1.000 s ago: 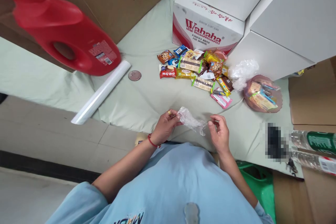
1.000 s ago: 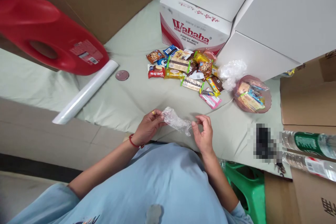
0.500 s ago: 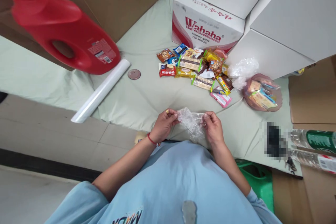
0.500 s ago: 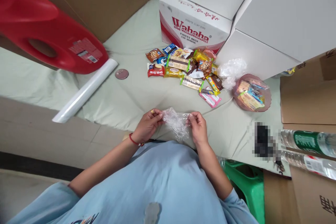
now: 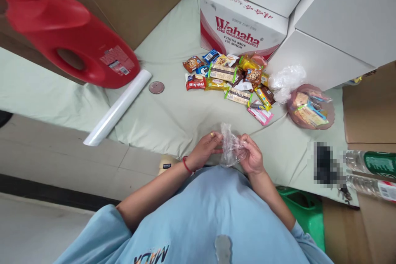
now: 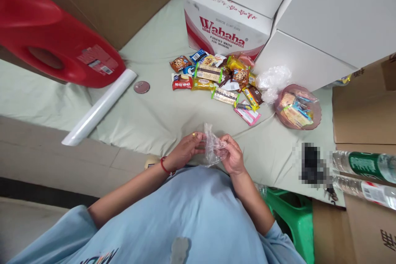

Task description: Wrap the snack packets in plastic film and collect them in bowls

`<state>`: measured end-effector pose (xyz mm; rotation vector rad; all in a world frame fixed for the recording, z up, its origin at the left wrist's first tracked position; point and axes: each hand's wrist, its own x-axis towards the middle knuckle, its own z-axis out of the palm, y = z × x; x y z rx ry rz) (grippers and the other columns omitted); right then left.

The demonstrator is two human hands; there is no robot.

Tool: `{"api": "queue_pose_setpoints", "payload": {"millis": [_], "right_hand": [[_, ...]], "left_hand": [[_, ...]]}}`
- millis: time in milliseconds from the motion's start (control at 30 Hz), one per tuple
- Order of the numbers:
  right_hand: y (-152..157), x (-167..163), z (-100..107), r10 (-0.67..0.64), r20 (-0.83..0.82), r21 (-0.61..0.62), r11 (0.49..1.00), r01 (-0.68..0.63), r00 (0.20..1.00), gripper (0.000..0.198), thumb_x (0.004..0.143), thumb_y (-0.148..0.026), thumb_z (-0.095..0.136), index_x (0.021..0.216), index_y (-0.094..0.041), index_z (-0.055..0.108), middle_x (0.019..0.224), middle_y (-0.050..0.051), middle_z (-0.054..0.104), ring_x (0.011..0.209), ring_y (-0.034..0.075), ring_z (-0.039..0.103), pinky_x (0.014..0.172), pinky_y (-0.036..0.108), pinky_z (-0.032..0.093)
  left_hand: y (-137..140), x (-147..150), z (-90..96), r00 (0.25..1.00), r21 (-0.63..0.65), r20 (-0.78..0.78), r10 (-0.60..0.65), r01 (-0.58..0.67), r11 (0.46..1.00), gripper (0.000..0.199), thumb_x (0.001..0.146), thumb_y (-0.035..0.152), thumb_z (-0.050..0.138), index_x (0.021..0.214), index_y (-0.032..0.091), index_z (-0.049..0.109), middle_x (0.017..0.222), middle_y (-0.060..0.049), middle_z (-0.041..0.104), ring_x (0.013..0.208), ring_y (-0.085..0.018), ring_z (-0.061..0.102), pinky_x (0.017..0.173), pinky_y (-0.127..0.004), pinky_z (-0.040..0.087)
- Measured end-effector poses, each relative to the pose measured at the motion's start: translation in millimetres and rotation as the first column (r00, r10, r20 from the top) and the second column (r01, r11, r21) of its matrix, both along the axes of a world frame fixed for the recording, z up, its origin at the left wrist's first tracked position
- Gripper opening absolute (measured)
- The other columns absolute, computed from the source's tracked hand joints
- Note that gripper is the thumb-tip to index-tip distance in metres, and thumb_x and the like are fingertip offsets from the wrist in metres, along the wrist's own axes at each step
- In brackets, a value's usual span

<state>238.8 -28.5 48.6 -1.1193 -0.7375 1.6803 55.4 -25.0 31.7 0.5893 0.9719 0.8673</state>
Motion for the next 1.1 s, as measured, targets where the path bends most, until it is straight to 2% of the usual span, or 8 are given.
{"api": "queue_pose_setpoints", "payload": {"millis": [167,367,433,633,767,933,1033,1100], "right_hand": [[-4.9,-7.3,-0.9,0.049,-0.034,-0.037,0.998,-0.051,0.998,0.029,0.077,-0.048,0.067,0.076,-0.024,0.050,0.075,0.000,0.052,0.060,0.015,0.045,0.055,0.028,0.042],[-1.2,19.5,-7.2,-0.106,-0.046,-0.043,0.994,0.104,0.993,0.026,0.076,-0.041,0.064,0.072,-0.025,0.044,0.066,-0.002,0.040,0.057,0.015,0.040,0.055,0.028,0.037],[0.0,29.8,-9.4,-0.157,-0.034,-0.049,0.987,0.156,0.987,0.024,0.075,-0.039,0.064,0.072,-0.025,0.045,0.067,-0.002,0.041,0.057,0.015,0.039,0.055,0.028,0.036],[1.6,48.1,-9.7,-0.248,-0.044,-0.015,0.969,0.248,0.968,0.022,0.074,-0.036,0.068,0.072,-0.024,0.050,0.070,-0.002,0.045,0.058,0.013,0.039,0.055,0.026,0.036],[3.5,56.3,-8.8,-0.232,0.047,0.060,0.972,0.229,0.972,0.023,0.077,-0.038,0.069,0.073,-0.024,0.052,0.074,-0.001,0.051,0.058,0.013,0.042,0.054,0.026,0.036],[8.7,66.2,-18.5,-0.211,0.236,0.067,0.977,0.200,0.949,0.026,0.078,-0.043,0.075,0.078,-0.024,0.058,0.073,-0.001,0.056,0.062,0.014,0.047,0.058,0.028,0.038],[9.5,68.6,-25.8,-0.216,0.497,0.107,0.976,0.188,0.840,0.027,0.080,-0.043,0.078,0.092,-0.023,0.064,0.072,-0.002,0.057,0.063,0.015,0.047,0.061,0.028,0.040],[7.3,66.2,-24.4,-0.302,0.620,0.223,0.953,0.207,0.724,0.030,0.083,-0.044,0.075,0.103,-0.022,0.066,0.077,-0.001,0.060,0.066,0.016,0.048,0.063,0.029,0.041]], "left_hand": [[4.8,11.6,-1.5,0.987,0.107,-0.159,0.031,-0.014,0.994,0.037,0.077,0.052,0.079,0.081,0.016,0.071,0.073,0.000,0.065,0.071,-0.014,0.058,0.070,-0.027,0.048],[5.7,-1.4,-4.9,0.976,0.010,-0.091,0.199,-0.199,0.980,0.042,0.074,0.056,0.080,0.086,0.020,0.063,0.095,-0.005,0.073,0.088,-0.019,0.067,0.079,-0.033,0.056],[5.9,-7.8,-5.3,0.960,0.009,-0.102,0.260,-0.260,0.965,0.042,0.077,0.056,0.078,0.088,0.021,0.059,0.094,-0.004,0.072,0.087,-0.018,0.068,0.079,-0.033,0.058],[10.1,-27.4,-9.1,0.878,0.060,-0.183,0.442,-0.439,0.897,0.033,0.084,0.049,0.072,0.090,0.023,0.052,0.073,0.005,0.060,0.058,-0.010,0.057,0.056,-0.023,0.050],[14.5,-44.6,-8.8,0.875,0.107,-0.208,0.436,-0.423,0.900,0.030,0.083,0.044,0.073,0.087,0.021,0.056,0.066,0.008,0.053,0.045,-0.006,0.045,0.045,-0.020,0.036],[18.1,-64.0,-7.5,0.901,0.092,-0.229,0.369,-0.357,0.930,0.028,0.079,0.040,0.077,0.087,0.018,0.061,0.065,0.007,0.055,0.046,-0.005,0.047,0.048,-0.020,0.035],[16.9,-68.1,-10.2,0.886,0.100,-0.265,0.381,-0.368,0.924,0.028,0.078,0.040,0.077,0.086,0.018,0.062,0.064,0.006,0.056,0.047,-0.006,0.049,0.049,-0.021,0.035],[14.7,-67.6,-12.6,0.877,0.120,-0.287,0.386,-0.367,0.923,0.027,0.079,0.040,0.077,0.086,0.018,0.062,0.062,0.006,0.056,0.048,-0.007,0.050,0.050,-0.022,0.037]]}}
